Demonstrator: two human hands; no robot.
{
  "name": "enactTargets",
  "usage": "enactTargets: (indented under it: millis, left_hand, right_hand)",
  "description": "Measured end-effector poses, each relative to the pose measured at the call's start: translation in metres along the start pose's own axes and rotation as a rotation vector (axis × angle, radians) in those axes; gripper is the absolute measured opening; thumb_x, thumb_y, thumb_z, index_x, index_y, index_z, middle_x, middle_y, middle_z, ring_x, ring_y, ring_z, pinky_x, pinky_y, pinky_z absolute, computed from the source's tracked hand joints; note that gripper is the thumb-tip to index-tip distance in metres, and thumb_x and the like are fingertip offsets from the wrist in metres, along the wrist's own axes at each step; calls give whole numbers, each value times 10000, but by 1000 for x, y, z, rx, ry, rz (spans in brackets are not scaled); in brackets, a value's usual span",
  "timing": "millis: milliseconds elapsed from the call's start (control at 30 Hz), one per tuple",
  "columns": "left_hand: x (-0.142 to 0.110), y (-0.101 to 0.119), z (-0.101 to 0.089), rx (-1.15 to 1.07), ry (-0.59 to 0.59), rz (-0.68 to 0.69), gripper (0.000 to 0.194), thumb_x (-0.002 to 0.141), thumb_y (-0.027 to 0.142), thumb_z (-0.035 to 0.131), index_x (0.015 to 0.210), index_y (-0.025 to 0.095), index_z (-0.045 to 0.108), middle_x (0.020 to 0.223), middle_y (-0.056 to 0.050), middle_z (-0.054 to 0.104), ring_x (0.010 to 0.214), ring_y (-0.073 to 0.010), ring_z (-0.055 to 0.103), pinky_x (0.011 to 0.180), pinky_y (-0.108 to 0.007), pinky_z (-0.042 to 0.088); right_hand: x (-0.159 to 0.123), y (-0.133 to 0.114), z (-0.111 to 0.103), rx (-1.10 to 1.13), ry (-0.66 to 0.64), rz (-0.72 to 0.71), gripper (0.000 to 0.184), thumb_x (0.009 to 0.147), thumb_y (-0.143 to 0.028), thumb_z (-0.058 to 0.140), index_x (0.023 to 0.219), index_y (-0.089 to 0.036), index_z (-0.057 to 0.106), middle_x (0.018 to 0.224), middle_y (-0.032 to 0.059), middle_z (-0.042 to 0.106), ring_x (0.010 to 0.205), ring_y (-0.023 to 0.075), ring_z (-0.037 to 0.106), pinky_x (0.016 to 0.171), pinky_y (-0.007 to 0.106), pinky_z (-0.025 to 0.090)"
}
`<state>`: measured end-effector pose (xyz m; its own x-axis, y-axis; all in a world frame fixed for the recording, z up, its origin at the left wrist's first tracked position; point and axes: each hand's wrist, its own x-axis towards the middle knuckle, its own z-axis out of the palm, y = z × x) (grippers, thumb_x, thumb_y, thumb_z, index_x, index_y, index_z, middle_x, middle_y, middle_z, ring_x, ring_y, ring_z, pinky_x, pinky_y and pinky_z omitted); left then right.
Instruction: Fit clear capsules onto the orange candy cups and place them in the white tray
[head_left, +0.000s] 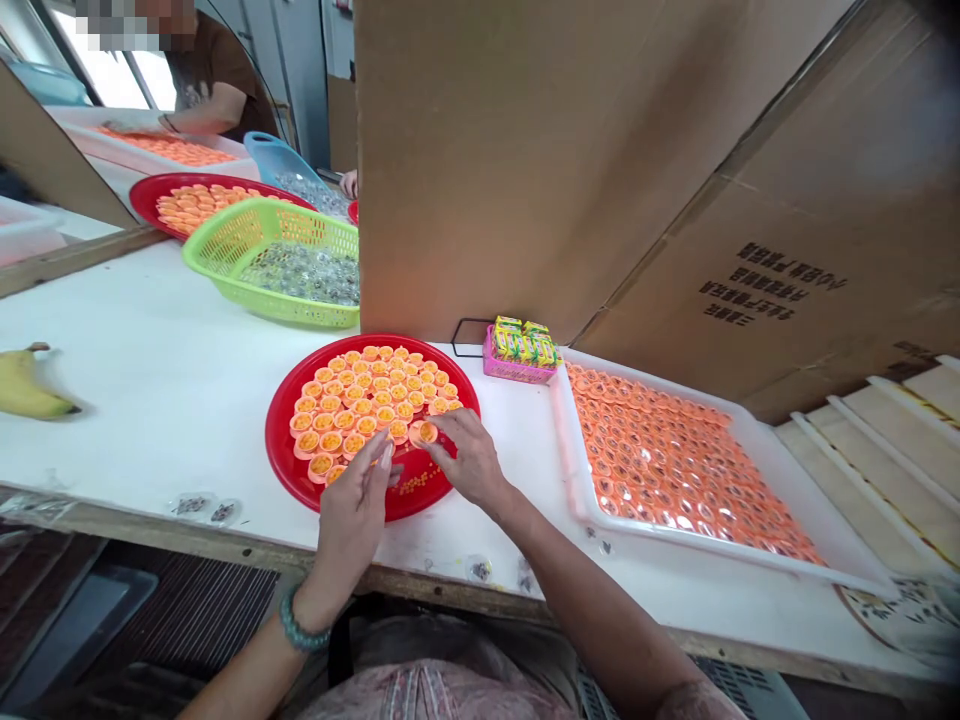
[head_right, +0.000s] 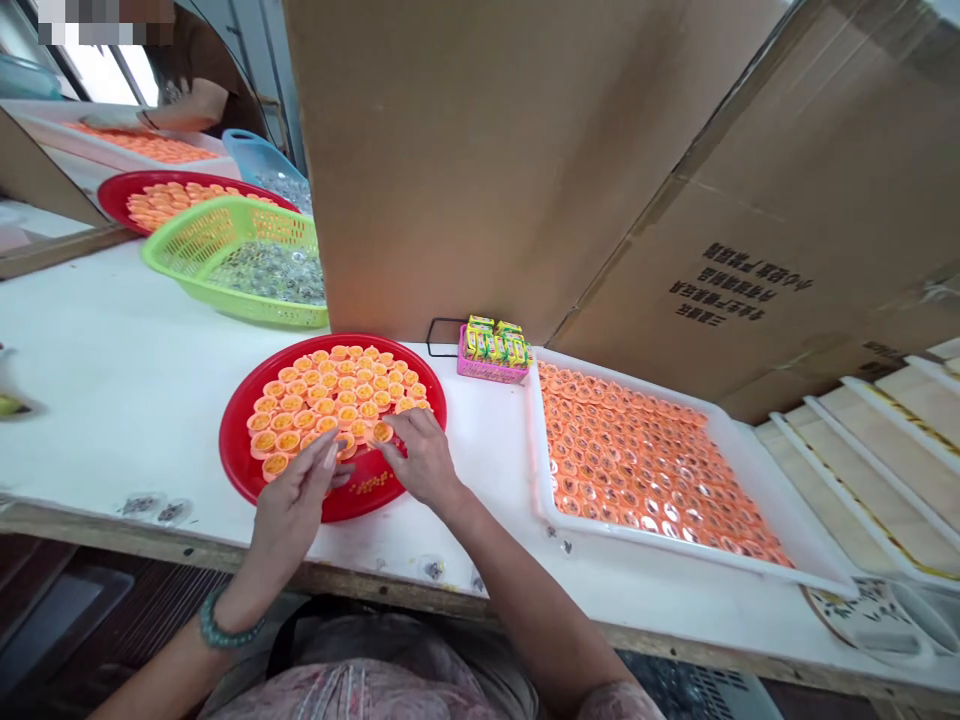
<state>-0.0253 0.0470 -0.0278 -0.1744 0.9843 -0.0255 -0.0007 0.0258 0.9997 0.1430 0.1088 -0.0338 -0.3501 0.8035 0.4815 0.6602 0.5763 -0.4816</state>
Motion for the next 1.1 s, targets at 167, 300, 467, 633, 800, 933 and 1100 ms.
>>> enactTargets:
  millis: [167,300,467,633,800,933,1100]
  left_hand:
    - [21,6,14,-405,-190,-204,396,774,415,640,1108,203,627,1184,-84,606,952,-227,615,786,-343,529]
    - [19,5,21,-474,-196,-240,358,710,363,712,1006,169,664,1059,-76,660,965,-223,605,795,-326,523]
    - [17,7,22,-531,-168,-313,296,648,302,762,893,151,689,923,-62,688,892,-199,623,759,-295,525]
    - [18,11,23,-548,-200,-402,274,615,247,778,854,154,684,876,-33,675,791,-137,621,717,-235,519]
    - [20,15,28,-508,-218,-400,244,625,265,764,807,154,644,799,-3,634,720,-119,596,671,-231,529]
    - [21,16,28,-462,-179,-399,236,606,268,760,752,151,617,783,10,580,736,-139,584,679,-284,555]
    - [17,11,27,-454,-155,-421,231,599,273,753,748,153,623,801,2,567,771,-151,573,668,-284,559]
  right_hand:
    - [-12,-21,2,46,60,-53,330,898,-256,507,1221,-211,561,1022,84,617,957,196,546,859,355,484]
    - [-24,-21,11,0,107,-16,307,905,-226,490,1193,-246,595,998,79,638,906,198,564,812,354,500]
    - [-33,-21,13,-10,186,23,228,893,-213,504,1007,-263,694,867,63,642,806,180,572,725,320,512]
    - [-28,-28,6,152,151,155,168,863,-236,562,921,-266,716,838,45,650,792,165,599,724,304,522]
    - [-27,-30,-14,369,90,287,217,814,-240,627,1025,-242,677,854,15,673,747,133,616,712,256,521]
    - [-52,-12,-47,252,139,450,254,828,-280,606,1061,-188,653,795,19,677,685,131,605,678,245,502]
    - [-105,8,-80,-34,19,502,187,881,-235,515,912,-201,696,852,49,691,760,167,633,717,276,492]
